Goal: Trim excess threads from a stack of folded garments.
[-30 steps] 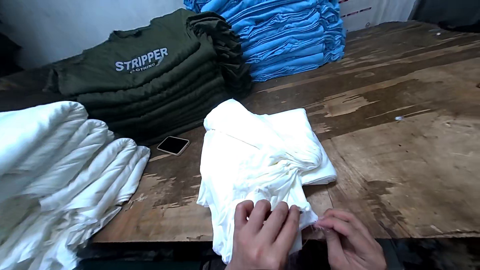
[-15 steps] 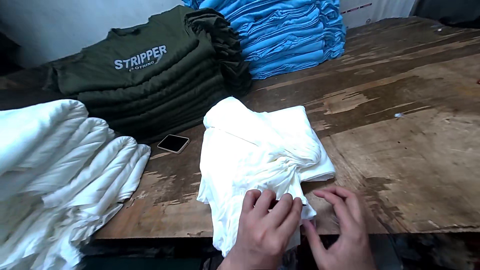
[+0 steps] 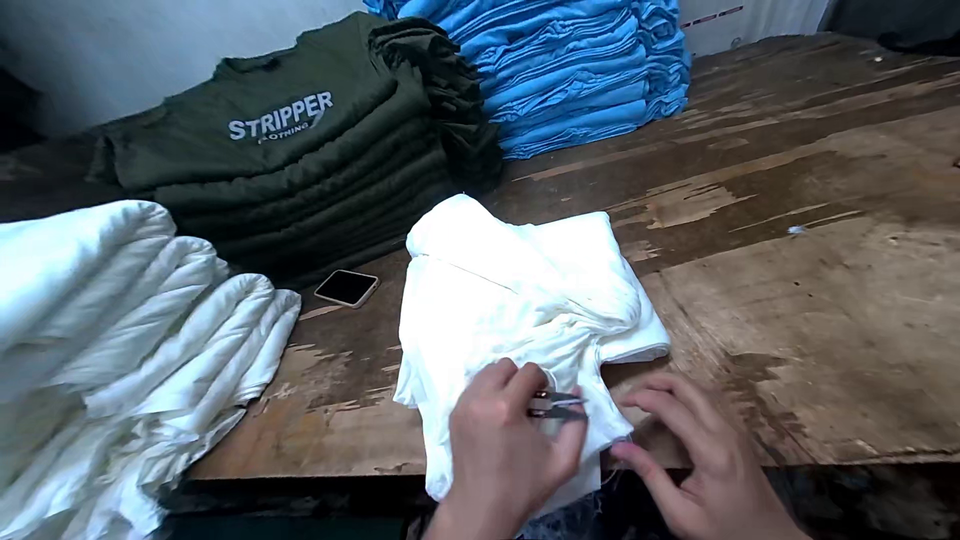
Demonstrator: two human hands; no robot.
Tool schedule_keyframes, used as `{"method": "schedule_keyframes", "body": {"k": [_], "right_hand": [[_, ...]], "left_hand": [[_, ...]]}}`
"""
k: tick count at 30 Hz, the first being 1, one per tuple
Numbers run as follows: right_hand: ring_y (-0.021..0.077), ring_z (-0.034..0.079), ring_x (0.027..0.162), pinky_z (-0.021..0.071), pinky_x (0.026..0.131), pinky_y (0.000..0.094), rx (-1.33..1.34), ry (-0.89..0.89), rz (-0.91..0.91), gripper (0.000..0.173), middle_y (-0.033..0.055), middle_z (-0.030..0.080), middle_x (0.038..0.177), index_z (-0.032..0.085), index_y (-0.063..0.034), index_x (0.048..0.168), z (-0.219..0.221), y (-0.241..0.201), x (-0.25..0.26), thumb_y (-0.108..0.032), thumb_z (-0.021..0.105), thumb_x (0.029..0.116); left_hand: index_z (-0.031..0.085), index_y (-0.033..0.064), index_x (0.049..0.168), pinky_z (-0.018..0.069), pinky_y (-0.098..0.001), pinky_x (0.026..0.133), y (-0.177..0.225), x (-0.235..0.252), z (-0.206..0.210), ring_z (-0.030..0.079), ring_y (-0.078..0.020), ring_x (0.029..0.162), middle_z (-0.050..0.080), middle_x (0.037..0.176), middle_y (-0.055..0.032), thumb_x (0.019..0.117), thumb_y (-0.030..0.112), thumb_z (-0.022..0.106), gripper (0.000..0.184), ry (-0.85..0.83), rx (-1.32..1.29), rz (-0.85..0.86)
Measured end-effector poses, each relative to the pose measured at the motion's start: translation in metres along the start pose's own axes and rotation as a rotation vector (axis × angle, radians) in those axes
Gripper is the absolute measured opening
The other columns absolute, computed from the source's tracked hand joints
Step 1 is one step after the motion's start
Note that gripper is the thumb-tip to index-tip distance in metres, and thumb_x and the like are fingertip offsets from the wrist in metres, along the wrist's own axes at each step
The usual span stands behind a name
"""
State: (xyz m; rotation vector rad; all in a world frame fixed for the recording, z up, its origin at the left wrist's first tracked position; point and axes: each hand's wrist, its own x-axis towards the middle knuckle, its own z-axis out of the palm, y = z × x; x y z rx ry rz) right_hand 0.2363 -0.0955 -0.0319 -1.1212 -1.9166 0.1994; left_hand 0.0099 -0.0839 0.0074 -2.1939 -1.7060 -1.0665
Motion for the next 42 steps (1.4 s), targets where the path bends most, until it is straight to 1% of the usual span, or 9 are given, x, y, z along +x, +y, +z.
{"method": "schedule_keyframes", "body": {"k": [5, 9, 15, 19, 24, 30, 33, 38, 42], "right_hand": [[0.0052, 0.064, 0.083, 0.0545, 0.078, 0.0261, 0.136, 0.210, -0.083, 0.014, -0.0048, 0.067, 0.085, 0.077, -0.0214, 0.094, 0.018, 0.002, -0.003, -0.032, 0.068, 0.0980], [0.0124, 0.064, 0.080, 0.0515, 0.081, 0.0363, 0.133, -0.210, -0.066, 0.029, -0.0002, 0.067, 0.081, 0.074, -0.0164, 0.089, -0.029, 0.008, -0.009, -0.039, 0.060, 0.1024], [0.0173, 0.062, 0.068, 0.0519, 0.070, 0.0387, -0.128, -0.013, -0.135, 0.044, 0.0022, 0.065, 0.073, 0.072, -0.0151, 0.088, -0.018, -0.004, -0.013, -0.059, 0.071, 0.0895], [0.0148, 0.067, 0.089, 0.0535, 0.080, 0.0335, -0.086, 0.113, -0.269, 0.014, -0.0009, 0.073, 0.095, 0.076, -0.0251, 0.103, 0.003, 0.010, -0.007, -0.028, 0.062, 0.0997], [0.0143, 0.068, 0.085, 0.0534, 0.077, 0.0362, 0.094, -0.431, -0.319, 0.022, -0.0013, 0.071, 0.089, 0.071, -0.0178, 0.092, -0.036, 0.019, -0.006, -0.033, 0.059, 0.1028], [0.0147, 0.064, 0.095, 0.0548, 0.084, 0.0349, -0.044, -0.039, -0.239, 0.027, 0.0018, 0.067, 0.102, 0.073, -0.0283, 0.117, -0.008, 0.013, 0.004, -0.046, 0.065, 0.0984], [0.0100, 0.059, 0.088, 0.0490, 0.084, 0.0312, 0.078, -0.004, -0.244, 0.014, -0.0027, 0.061, 0.086, 0.078, -0.0309, 0.096, -0.006, 0.019, 0.003, -0.040, 0.068, 0.0978], [0.0179, 0.065, 0.086, 0.0483, 0.086, 0.0445, 0.244, -0.730, -0.206, 0.024, -0.0004, 0.068, 0.083, 0.078, -0.0202, 0.084, -0.055, 0.030, -0.003, -0.040, 0.070, 0.0939], [0.0194, 0.065, 0.086, 0.0564, 0.074, 0.0407, -0.006, -0.188, -0.089, 0.047, 0.0049, 0.065, 0.089, 0.068, -0.0155, 0.088, -0.022, 0.005, -0.001, -0.063, 0.068, 0.0899]], "left_hand": [[0.074, 0.0090, 0.097, 0.0510, -0.0475, 0.063, -0.005, 0.003, 0.008, 0.063, -0.0309, 0.074, 0.061, 0.082, -0.0113, 0.0805, 0.012, 0.070, 0.018, 0.173, 0.139, -0.007], [0.076, 0.0114, 0.095, 0.0534, -0.0434, 0.064, -0.023, -0.005, 0.022, 0.064, -0.0277, 0.072, 0.063, 0.078, -0.0093, 0.0866, 0.004, 0.065, 0.016, 0.141, 0.089, 0.175], [0.072, 0.0149, 0.126, 0.0545, -0.0426, 0.078, 0.008, -0.014, 0.003, 0.067, -0.0215, 0.094, 0.070, 0.105, -0.0055, 0.0934, 0.039, 0.068, 0.041, -0.042, -0.122, 0.095], [0.073, 0.0164, 0.124, 0.0515, -0.0405, 0.071, 0.015, -0.028, -0.007, 0.063, -0.0209, 0.082, 0.065, 0.092, -0.0050, 0.0838, 0.045, 0.077, 0.050, -0.061, -0.148, 0.141], [0.077, 0.0150, 0.090, 0.0441, -0.0358, 0.070, 0.014, -0.068, 0.000, 0.057, -0.0190, 0.068, 0.061, 0.068, -0.0005, 0.0950, 0.026, 0.071, 0.013, 0.053, -0.041, 0.298], [0.074, 0.0082, 0.086, 0.0455, -0.0363, 0.071, 0.039, -0.081, 0.001, 0.059, -0.0224, 0.071, 0.062, 0.070, -0.0052, 0.0989, 0.024, 0.066, 0.022, -0.163, -0.356, 0.516], [0.077, 0.0115, 0.097, 0.0460, -0.0352, 0.070, 0.036, -0.075, 0.001, 0.059, -0.0199, 0.071, 0.063, 0.071, -0.0029, 0.0986, 0.041, 0.067, 0.031, -0.103, -0.307, 0.414], [0.077, 0.0164, 0.105, 0.0503, -0.0389, 0.073, 0.003, -0.063, -0.006, 0.063, -0.0198, 0.079, 0.066, 0.083, -0.0025, 0.0854, 0.023, 0.072, 0.021, -0.090, -0.163, 0.194], [0.075, 0.0199, 0.095, 0.0490, -0.0301, 0.075, -0.005, -0.056, -0.006, 0.064, -0.0100, 0.084, 0.072, 0.096, 0.0028, 0.0985, 0.030, 0.067, 0.014, -0.074, -0.257, 0.179]]}}
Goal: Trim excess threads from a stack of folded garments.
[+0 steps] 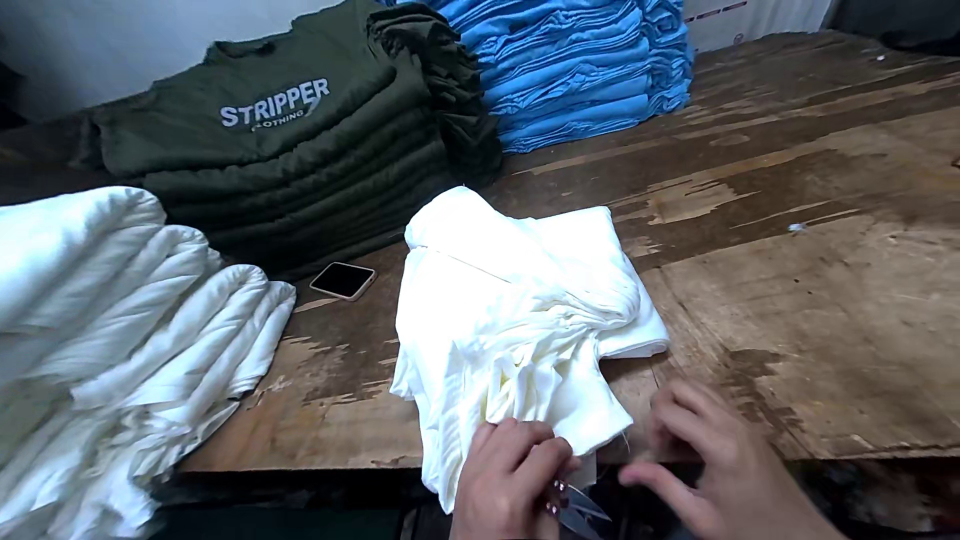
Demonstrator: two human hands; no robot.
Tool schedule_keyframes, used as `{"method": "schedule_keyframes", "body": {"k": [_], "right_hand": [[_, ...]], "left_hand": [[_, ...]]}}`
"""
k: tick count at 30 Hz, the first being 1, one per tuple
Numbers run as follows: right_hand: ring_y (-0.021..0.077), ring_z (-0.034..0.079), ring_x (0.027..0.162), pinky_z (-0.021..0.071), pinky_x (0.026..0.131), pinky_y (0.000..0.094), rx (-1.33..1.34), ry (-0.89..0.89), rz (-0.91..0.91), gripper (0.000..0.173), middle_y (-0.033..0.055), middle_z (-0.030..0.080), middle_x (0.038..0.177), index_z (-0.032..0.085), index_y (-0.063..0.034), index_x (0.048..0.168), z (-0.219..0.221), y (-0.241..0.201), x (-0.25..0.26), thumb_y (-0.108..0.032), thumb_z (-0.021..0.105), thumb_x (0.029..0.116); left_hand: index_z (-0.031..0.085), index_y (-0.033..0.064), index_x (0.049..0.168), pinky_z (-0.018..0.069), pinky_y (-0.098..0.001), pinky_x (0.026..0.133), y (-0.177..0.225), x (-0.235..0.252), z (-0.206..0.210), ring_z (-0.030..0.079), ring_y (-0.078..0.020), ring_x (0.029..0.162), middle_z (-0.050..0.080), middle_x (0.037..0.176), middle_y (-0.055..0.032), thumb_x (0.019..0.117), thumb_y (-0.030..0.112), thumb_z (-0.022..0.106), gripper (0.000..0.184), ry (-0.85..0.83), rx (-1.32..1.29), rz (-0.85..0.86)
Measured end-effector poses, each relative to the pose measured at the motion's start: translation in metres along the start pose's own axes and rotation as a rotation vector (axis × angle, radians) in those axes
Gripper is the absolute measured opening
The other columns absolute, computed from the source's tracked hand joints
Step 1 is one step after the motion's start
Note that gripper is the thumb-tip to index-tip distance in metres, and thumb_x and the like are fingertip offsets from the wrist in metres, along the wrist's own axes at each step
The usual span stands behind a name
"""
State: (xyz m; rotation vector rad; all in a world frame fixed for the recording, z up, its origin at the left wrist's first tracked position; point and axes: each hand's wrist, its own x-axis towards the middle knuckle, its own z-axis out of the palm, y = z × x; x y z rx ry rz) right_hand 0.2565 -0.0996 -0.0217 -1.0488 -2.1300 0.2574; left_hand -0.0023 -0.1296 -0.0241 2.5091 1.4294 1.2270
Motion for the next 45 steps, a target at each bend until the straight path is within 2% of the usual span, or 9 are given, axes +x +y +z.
{"method": "schedule_keyframes", "body": {"k": [4, 9, 14, 17, 24, 33, 37, 41, 45], "right_hand": [[0.0134, 0.068, 0.096, 0.0532, 0.091, 0.0369, -0.091, 0.207, -0.096, 0.021, -0.0013, 0.072, 0.099, 0.071, -0.0221, 0.100, 0.028, 0.006, 0.004, -0.034, 0.054, 0.1051], [0.0196, 0.071, 0.087, 0.0505, 0.092, 0.0491, -0.240, -0.072, 0.002, 0.025, 0.0015, 0.072, 0.088, 0.069, -0.0159, 0.092, 0.010, 0.006, -0.014, -0.025, 0.050, 0.1043], [0.0198, 0.068, 0.098, 0.0488, 0.091, 0.0522, -0.060, -0.043, 0.246, 0.046, 0.0025, 0.071, 0.102, 0.074, -0.0180, 0.102, 0.008, -0.003, -0.011, -0.044, 0.036, 0.1093], [0.0210, 0.065, 0.105, 0.0462, 0.094, 0.0545, 0.055, 0.054, 0.345, 0.047, 0.0033, 0.071, 0.112, 0.077, -0.0176, 0.101, 0.026, -0.020, -0.005, -0.058, 0.052, 0.1011], [0.0042, 0.067, 0.087, 0.0580, 0.076, 0.0173, 0.180, 0.352, 0.385, 0.008, 0.0055, 0.070, 0.092, 0.083, -0.0084, 0.089, 0.027, -0.031, -0.020, -0.015, 0.080, 0.0868], [-0.0003, 0.059, 0.087, 0.0509, 0.072, 0.0104, 0.152, 0.632, 0.224, 0.006, 0.0051, 0.063, 0.105, 0.082, -0.0148, 0.091, 0.041, -0.024, -0.021, -0.019, 0.081, 0.0857], [0.0082, 0.063, 0.099, 0.0538, 0.086, 0.0251, 0.044, 0.447, 0.251, 0.008, 0.0028, 0.068, 0.104, 0.079, -0.0196, 0.087, 0.033, -0.020, -0.026, -0.026, 0.074, 0.0865], [0.0242, 0.065, 0.109, 0.0482, 0.095, 0.0494, -0.066, 0.248, 0.290, 0.044, 0.0099, 0.070, 0.115, 0.069, -0.0106, 0.113, 0.033, -0.023, -0.027, -0.043, 0.077, 0.0834], [0.0087, 0.066, 0.105, 0.0595, 0.087, 0.0216, 0.312, 0.474, 0.156, 0.023, 0.0055, 0.066, 0.111, 0.070, -0.0131, 0.110, 0.060, -0.025, -0.008, -0.024, 0.077, 0.0898]], "left_hand": [[0.070, 0.0149, 0.099, 0.0482, -0.0290, 0.073, -0.018, 0.007, -0.017, 0.063, -0.0119, 0.083, 0.070, 0.093, 0.0000, 0.1024, 0.022, 0.060, 0.012, -0.104, -0.141, 0.174], [0.070, 0.0141, 0.096, 0.0510, -0.0336, 0.081, -0.044, -0.003, -0.031, 0.066, -0.0166, 0.088, 0.070, 0.092, -0.0019, 0.1005, 0.014, 0.058, 0.013, -0.290, -0.074, 0.265], [0.072, 0.0178, 0.091, 0.0485, -0.0340, 0.076, -0.031, -0.002, -0.026, 0.062, -0.0150, 0.081, 0.066, 0.083, 0.0016, 0.0898, 0.033, 0.071, 0.016, -0.219, -0.013, 0.141], [0.073, 0.0159, 0.113, 0.0522, -0.0384, 0.078, -0.009, 0.008, -0.020, 0.064, -0.0179, 0.089, 0.068, 0.099, -0.0048, 0.0906, 0.046, 0.075, 0.038, -0.139, -0.067, -0.008], [0.076, 0.0191, 0.104, 0.0437, -0.0338, 0.067, 0.019, 0.020, -0.003, 0.061, -0.0155, 0.079, 0.073, 0.097, 0.0027, 0.0988, 0.019, 0.061, 0.015, 0.014, 0.160, 0.058], [0.078, 0.0161, 0.101, 0.0531, -0.0344, 0.069, 0.028, 0.040, 0.033, 0.066, -0.0196, 0.080, 0.072, 0.091, 0.0002, 0.0952, 0.020, 0.065, 0.014, 0.036, 0.247, 0.158], [0.077, 0.0181, 0.103, 0.0524, -0.0349, 0.070, 0.022, 0.034, 0.028, 0.066, -0.0185, 0.083, 0.073, 0.094, 0.0010, 0.0964, 0.020, 0.064, 0.016, 0.038, 0.206, 0.117], [0.074, 0.0162, 0.108, 0.0549, -0.0410, 0.069, 0.018, 0.019, 0.017, 0.067, -0.0232, 0.085, 0.068, 0.093, -0.0050, 0.0893, 0.026, 0.071, 0.021, -0.087, 0.117, 0.014], [0.074, 0.0153, 0.095, 0.0596, -0.0321, 0.078, 0.009, 0.024, 0.008, 0.069, -0.0121, 0.091, 0.071, 0.101, -0.0007, 0.0897, 0.010, 0.060, 0.017, -0.087, -0.185, -0.080]]}}
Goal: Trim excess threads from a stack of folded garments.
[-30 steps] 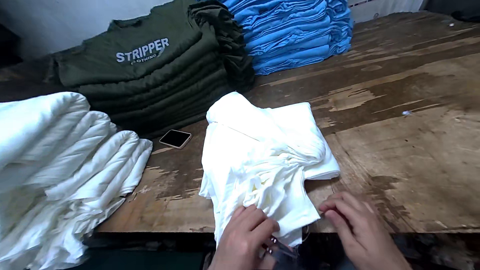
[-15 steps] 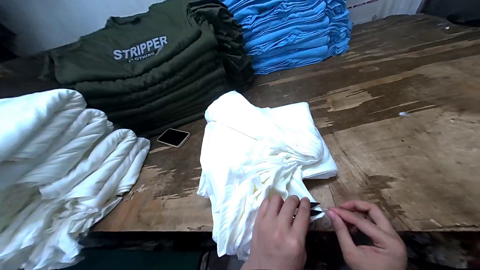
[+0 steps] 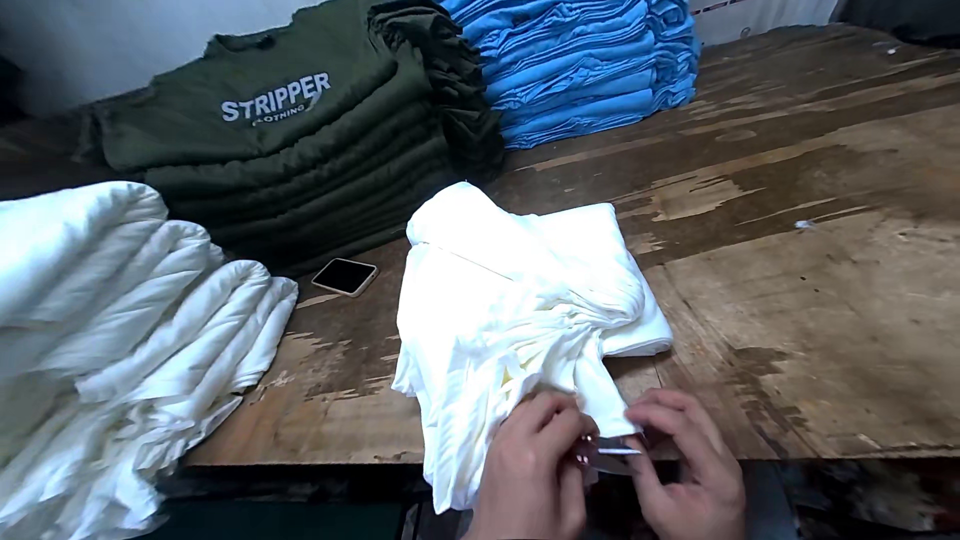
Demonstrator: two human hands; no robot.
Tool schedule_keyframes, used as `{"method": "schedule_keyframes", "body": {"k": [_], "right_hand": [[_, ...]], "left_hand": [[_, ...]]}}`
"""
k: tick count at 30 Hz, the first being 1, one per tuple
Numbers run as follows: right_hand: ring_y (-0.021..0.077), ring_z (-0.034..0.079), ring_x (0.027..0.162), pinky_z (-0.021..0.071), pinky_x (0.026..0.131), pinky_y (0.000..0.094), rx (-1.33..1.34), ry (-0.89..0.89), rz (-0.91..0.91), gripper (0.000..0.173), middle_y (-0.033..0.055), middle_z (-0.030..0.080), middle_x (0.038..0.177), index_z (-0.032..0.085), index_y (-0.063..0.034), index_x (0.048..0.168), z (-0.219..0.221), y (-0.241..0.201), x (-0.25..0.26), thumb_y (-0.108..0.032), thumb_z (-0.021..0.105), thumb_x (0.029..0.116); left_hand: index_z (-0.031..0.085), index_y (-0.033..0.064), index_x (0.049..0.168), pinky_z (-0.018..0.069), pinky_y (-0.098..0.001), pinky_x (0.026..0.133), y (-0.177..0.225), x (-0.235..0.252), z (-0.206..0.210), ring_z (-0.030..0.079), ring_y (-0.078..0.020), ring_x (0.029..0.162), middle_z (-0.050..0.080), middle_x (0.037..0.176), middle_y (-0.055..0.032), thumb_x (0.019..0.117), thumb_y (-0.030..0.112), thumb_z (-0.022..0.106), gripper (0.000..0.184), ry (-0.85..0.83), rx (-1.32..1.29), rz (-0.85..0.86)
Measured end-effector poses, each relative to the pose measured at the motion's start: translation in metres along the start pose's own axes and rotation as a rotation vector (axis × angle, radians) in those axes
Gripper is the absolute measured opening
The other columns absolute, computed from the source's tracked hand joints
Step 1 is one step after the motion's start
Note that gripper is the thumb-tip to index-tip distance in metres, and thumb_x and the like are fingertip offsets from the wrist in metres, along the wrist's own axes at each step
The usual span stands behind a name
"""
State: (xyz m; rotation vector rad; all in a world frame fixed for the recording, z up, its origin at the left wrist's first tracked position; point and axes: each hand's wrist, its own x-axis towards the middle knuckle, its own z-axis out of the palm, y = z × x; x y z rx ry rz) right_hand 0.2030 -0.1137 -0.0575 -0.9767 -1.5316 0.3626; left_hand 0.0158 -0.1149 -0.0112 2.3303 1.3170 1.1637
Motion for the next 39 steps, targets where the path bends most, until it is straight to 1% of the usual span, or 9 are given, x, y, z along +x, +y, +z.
{"method": "schedule_keyframes", "body": {"k": [5, 8, 13, 16, 18, 22, 27, 30, 39], "right_hand": [[0.0116, 0.072, 0.090, 0.0615, 0.081, 0.0272, 0.582, 0.042, 0.244, 0.016, 0.0055, 0.075, 0.099, 0.072, -0.0006, 0.111, 0.025, 0.006, 0.031, -0.002, 0.060, 0.0994], [0.0063, 0.063, 0.099, 0.0566, 0.084, 0.0232, 0.248, -0.107, 0.032, 0.046, 0.0015, 0.064, 0.113, 0.067, -0.0103, 0.127, 0.025, 0.009, 0.030, -0.039, 0.077, 0.0924], [0.0007, 0.063, 0.090, 0.0510, 0.090, 0.0238, -0.033, 0.160, -0.178, 0.006, -0.0124, 0.066, 0.092, 0.073, -0.0273, 0.100, -0.005, 0.009, 0.010, -0.027, 0.067, 0.0995], [-0.0033, 0.059, 0.098, 0.0495, 0.083, 0.0143, -0.041, 0.159, -0.069, 0.019, -0.0133, 0.061, 0.101, 0.063, -0.0255, 0.101, -0.017, 0.006, 0.010, -0.045, 0.061, 0.1011], [0.0037, 0.057, 0.111, 0.0498, 0.092, 0.0216, -0.115, 0.057, -0.084, 0.042, -0.0057, 0.057, 0.115, 0.062, -0.0245, 0.111, -0.012, 0.004, 0.011, -0.057, 0.074, 0.0877], [0.0133, 0.065, 0.099, 0.0520, 0.092, 0.0354, -0.248, 0.077, -0.309, 0.019, -0.0008, 0.070, 0.105, 0.075, -0.0254, 0.113, 0.007, 0.016, 0.008, -0.027, 0.071, 0.0952], [0.0063, 0.061, 0.098, 0.0487, 0.094, 0.0252, -0.252, 0.097, -0.297, 0.011, -0.0053, 0.063, 0.100, 0.066, -0.0203, 0.102, -0.016, 0.010, 0.000, -0.024, 0.057, 0.1044], [0.0057, 0.061, 0.098, 0.0491, 0.095, 0.0242, -0.239, 0.115, -0.287, 0.013, -0.0047, 0.062, 0.100, 0.065, -0.0193, 0.101, -0.016, 0.010, -0.003, -0.026, 0.055, 0.1055], [0.0052, 0.062, 0.093, 0.0477, 0.096, 0.0275, -0.219, 0.110, -0.238, 0.018, -0.0061, 0.063, 0.093, 0.063, -0.0204, 0.099, -0.016, 0.008, -0.008, -0.035, 0.054, 0.1053]], "left_hand": [[0.073, 0.0129, 0.104, 0.0562, -0.0181, 0.068, -0.008, 0.022, -0.008, 0.066, -0.0002, 0.077, 0.071, 0.090, 0.0057, 0.0968, 0.011, 0.058, 0.017, 0.048, -0.158, -0.268], [0.073, 0.0145, 0.108, 0.0560, -0.0174, 0.067, -0.012, 0.030, -0.008, 0.066, 0.0000, 0.077, 0.072, 0.092, 0.0069, 0.0984, 0.012, 0.057, 0.019, 0.035, -0.223, -0.346], [0.072, 0.0128, 0.115, 0.0585, -0.0204, 0.069, -0.012, 0.027, -0.004, 0.069, -0.0020, 0.079, 0.074, 0.093, 0.0055, 0.0930, 0.007, 0.060, 0.026, -0.020, -0.305, -0.335], [0.073, 0.0136, 0.114, 0.0584, -0.0202, 0.068, -0.011, 0.027, -0.003, 0.068, -0.0014, 0.077, 0.074, 0.092, 0.0060, 0.0930, 0.008, 0.061, 0.025, -0.023, -0.293, -0.335], [0.073, 0.0150, 0.113, 0.0572, -0.0197, 0.066, -0.010, 0.028, -0.001, 0.067, -0.0005, 0.075, 0.073, 0.089, 0.0073, 0.0921, 0.009, 0.061, 0.025, -0.029, -0.288, -0.337], [0.073, 0.0142, 0.114, 0.0587, -0.0201, 0.067, -0.008, 0.026, -0.001, 0.069, -0.0017, 0.078, 0.074, 0.093, 0.0066, 0.0904, 0.007, 0.061, 0.028, -0.023, -0.320, -0.342], [0.076, 0.0131, 0.120, 0.0585, -0.0291, 0.081, 0.000, 0.005, -0.009, 0.068, -0.0101, 0.096, 0.072, 0.107, -0.0007, 0.0929, 0.038, 0.074, 0.037, 0.122, 0.015, -0.072], [0.077, 0.0206, 0.111, 0.0442, -0.0356, 0.076, 0.010, -0.001, -0.004, 0.061, -0.0149, 0.085, 0.072, 0.100, 0.0005, 0.0967, 0.032, 0.070, 0.020, 0.215, 0.251, 0.156], [0.076, 0.0170, 0.105, 0.0396, -0.0332, 0.070, 0.000, 0.007, 0.008, 0.055, -0.0153, 0.076, 0.071, 0.094, 0.0008, 0.0969, 0.021, 0.068, 0.013, 0.269, 0.424, 0.380]]}}
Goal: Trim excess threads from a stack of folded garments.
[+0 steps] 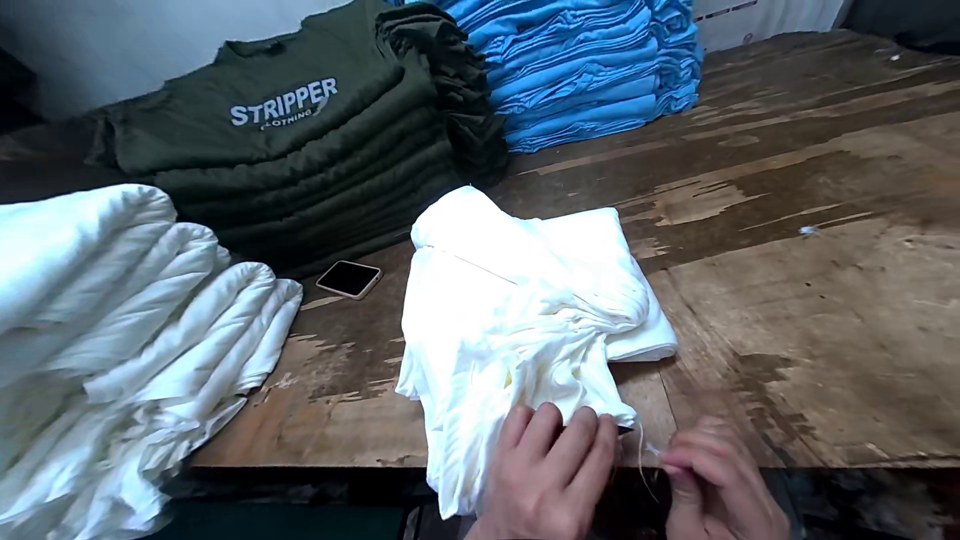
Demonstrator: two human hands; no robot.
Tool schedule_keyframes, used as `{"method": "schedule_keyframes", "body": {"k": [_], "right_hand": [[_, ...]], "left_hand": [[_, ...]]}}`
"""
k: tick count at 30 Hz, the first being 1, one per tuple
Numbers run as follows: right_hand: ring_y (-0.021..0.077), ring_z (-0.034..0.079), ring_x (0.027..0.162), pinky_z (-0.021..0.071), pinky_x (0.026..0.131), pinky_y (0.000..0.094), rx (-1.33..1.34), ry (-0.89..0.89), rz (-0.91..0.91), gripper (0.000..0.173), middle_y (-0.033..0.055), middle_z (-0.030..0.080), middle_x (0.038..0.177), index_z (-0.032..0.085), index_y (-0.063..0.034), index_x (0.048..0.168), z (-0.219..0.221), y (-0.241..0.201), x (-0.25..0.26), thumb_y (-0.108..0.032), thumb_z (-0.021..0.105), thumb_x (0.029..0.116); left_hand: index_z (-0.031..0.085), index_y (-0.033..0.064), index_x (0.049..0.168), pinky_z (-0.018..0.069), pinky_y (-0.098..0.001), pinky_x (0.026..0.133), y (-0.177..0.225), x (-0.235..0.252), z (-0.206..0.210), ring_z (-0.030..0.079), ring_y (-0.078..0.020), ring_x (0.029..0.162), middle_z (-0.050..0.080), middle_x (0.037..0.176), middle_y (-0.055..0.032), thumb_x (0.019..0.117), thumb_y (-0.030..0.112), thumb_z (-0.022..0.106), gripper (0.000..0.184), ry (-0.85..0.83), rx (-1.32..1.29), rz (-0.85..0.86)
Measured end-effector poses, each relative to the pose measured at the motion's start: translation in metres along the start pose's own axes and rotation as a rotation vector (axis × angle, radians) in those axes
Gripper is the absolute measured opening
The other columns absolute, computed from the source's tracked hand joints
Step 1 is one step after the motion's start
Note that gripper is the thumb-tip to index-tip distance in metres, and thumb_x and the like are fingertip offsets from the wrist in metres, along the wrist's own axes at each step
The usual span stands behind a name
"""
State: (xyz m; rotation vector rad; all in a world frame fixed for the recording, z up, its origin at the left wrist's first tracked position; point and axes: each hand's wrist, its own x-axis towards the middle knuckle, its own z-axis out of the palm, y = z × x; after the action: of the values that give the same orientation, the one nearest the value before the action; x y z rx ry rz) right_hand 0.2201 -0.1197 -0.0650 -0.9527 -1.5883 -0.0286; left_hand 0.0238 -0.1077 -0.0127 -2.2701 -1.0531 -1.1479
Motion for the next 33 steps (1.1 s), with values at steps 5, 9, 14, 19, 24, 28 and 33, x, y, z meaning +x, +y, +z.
{"method": "schedule_keyframes", "body": {"k": [5, 9, 14, 19, 24, 28, 33], "right_hand": [[0.0202, 0.063, 0.095, 0.0478, 0.087, 0.0469, -0.212, -0.158, 0.224, 0.046, 0.0050, 0.069, 0.100, 0.077, -0.0182, 0.101, 0.002, -0.003, 0.010, -0.061, 0.061, 0.0923], [0.0102, 0.060, 0.094, 0.0458, 0.090, 0.0355, -0.117, -0.079, 0.204, 0.028, -0.0007, 0.064, 0.095, 0.071, -0.0220, 0.086, 0.001, -0.005, 0.006, -0.041, 0.058, 0.1014], [0.0089, 0.057, 0.092, 0.0429, 0.089, 0.0326, -0.158, -0.028, 0.132, 0.025, -0.0016, 0.060, 0.095, 0.069, -0.0232, 0.089, 0.000, -0.007, 0.001, -0.042, 0.057, 0.1012], [0.0140, 0.060, 0.085, 0.0405, 0.097, 0.0411, -0.128, -0.152, 0.068, 0.039, -0.0001, 0.063, 0.080, 0.059, -0.0201, 0.066, -0.009, 0.005, 0.003, -0.043, 0.056, 0.0983], [0.0196, 0.067, 0.087, 0.0483, 0.092, 0.0473, -0.234, -0.455, 0.026, 0.041, 0.0015, 0.070, 0.087, 0.069, -0.0160, 0.088, -0.012, 0.013, 0.013, -0.055, 0.061, 0.0967], [0.0159, 0.065, 0.083, 0.0485, 0.091, 0.0453, -0.197, -0.446, 0.031, 0.055, -0.0014, 0.070, 0.087, 0.068, -0.0136, 0.118, -0.007, 0.014, 0.016, -0.063, 0.061, 0.0939], [0.0167, 0.067, 0.088, 0.0549, 0.082, 0.0357, -0.062, -0.393, -0.101, 0.027, 0.0017, 0.069, 0.091, 0.076, -0.0253, 0.116, 0.022, 0.014, 0.022, -0.042, 0.062, 0.1009]], "left_hand": [[0.076, 0.0181, 0.110, 0.0411, -0.0349, 0.073, -0.003, -0.003, 0.001, 0.057, -0.0157, 0.079, 0.073, 0.099, 0.0004, 0.0973, 0.023, 0.068, 0.015, -0.001, 0.026, -0.032], [0.075, 0.0179, 0.109, 0.0405, -0.0346, 0.076, 0.001, 0.001, -0.002, 0.056, -0.0156, 0.080, 0.071, 0.097, 0.0007, 0.0981, 0.021, 0.066, 0.014, -0.001, 0.033, 0.021], [0.076, 0.0146, 0.108, 0.0408, -0.0351, 0.074, 0.006, 0.007, 0.011, 0.057, -0.0169, 0.079, 0.072, 0.097, -0.0011, 0.0980, 0.013, 0.060, 0.018, -0.041, -0.008, 0.109], [0.074, 0.0158, 0.107, 0.0542, -0.0403, 0.069, -0.001, 0.006, 0.017, 0.068, -0.0217, 0.080, 0.069, 0.090, -0.0026, 0.0957, 0.039, 0.066, 0.027, -0.224, 0.000, -0.137], [0.078, 0.0186, 0.099, 0.0525, -0.0344, 0.056, -0.050, 0.003, -0.023, 0.061, -0.0166, 0.065, 0.062, 0.074, -0.0034, 0.0917, 0.018, 0.061, 0.018, -0.092, -0.096, -0.241], [0.080, 0.0265, 0.084, 0.0513, -0.0273, 0.052, -0.071, 0.005, -0.028, 0.061, -0.0025, 0.062, 0.064, 0.070, 0.0102, 0.0773, 0.033, 0.064, 0.018, -0.120, -0.011, -0.426], [0.074, 0.0150, 0.093, 0.0564, -0.0444, 0.059, -0.024, 0.013, -0.009, 0.067, -0.0243, 0.073, 0.064, 0.082, -0.0045, 0.0743, 0.018, 0.070, 0.019, -0.302, 0.081, -0.464]]}}
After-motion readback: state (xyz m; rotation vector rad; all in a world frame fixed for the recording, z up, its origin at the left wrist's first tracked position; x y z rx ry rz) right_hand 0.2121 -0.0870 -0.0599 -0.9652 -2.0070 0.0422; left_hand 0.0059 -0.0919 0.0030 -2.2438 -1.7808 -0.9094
